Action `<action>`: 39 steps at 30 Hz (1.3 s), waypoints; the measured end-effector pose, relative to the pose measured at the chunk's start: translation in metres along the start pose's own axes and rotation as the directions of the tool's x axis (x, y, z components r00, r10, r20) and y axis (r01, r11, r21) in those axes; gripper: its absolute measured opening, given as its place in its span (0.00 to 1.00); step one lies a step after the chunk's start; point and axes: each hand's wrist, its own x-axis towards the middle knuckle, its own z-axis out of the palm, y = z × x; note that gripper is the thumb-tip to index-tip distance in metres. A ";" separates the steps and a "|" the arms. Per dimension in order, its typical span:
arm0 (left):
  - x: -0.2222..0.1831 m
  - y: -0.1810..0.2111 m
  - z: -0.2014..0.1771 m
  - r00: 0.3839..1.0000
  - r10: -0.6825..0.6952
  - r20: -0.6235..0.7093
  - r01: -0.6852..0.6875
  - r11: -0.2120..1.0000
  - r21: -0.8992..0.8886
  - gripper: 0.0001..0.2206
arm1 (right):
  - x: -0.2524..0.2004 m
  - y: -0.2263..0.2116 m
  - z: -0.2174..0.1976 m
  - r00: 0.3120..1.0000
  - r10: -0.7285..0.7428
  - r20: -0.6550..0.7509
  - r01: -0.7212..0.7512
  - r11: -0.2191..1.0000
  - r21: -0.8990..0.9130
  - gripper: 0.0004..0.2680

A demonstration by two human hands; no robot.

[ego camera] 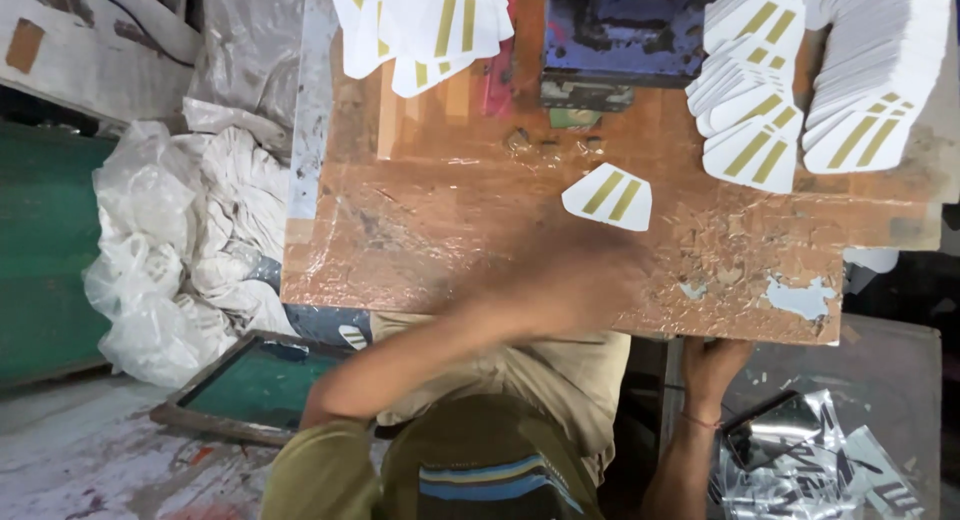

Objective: Manually feeding small pieces of material into a press machine to apply an embossed or stamped pattern.

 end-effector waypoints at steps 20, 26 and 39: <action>0.153 0.035 0.382 0.512 0.321 0.797 -0.842 0.371 0.392 0.04 | -0.033 0.079 0.011 0.996 0.087 -0.021 -0.089 0.992 -0.090 0.14; 0.149 0.035 0.377 0.507 0.378 0.774 -0.845 0.395 0.361 0.05 | -0.011 0.022 0.013 0.978 0.127 -0.166 -0.131 0.991 -0.011 0.17; 0.149 0.034 0.375 0.489 0.324 0.810 -0.848 0.395 0.355 0.03 | -0.022 0.057 0.016 0.967 0.168 -0.192 -0.185 0.980 -0.076 0.17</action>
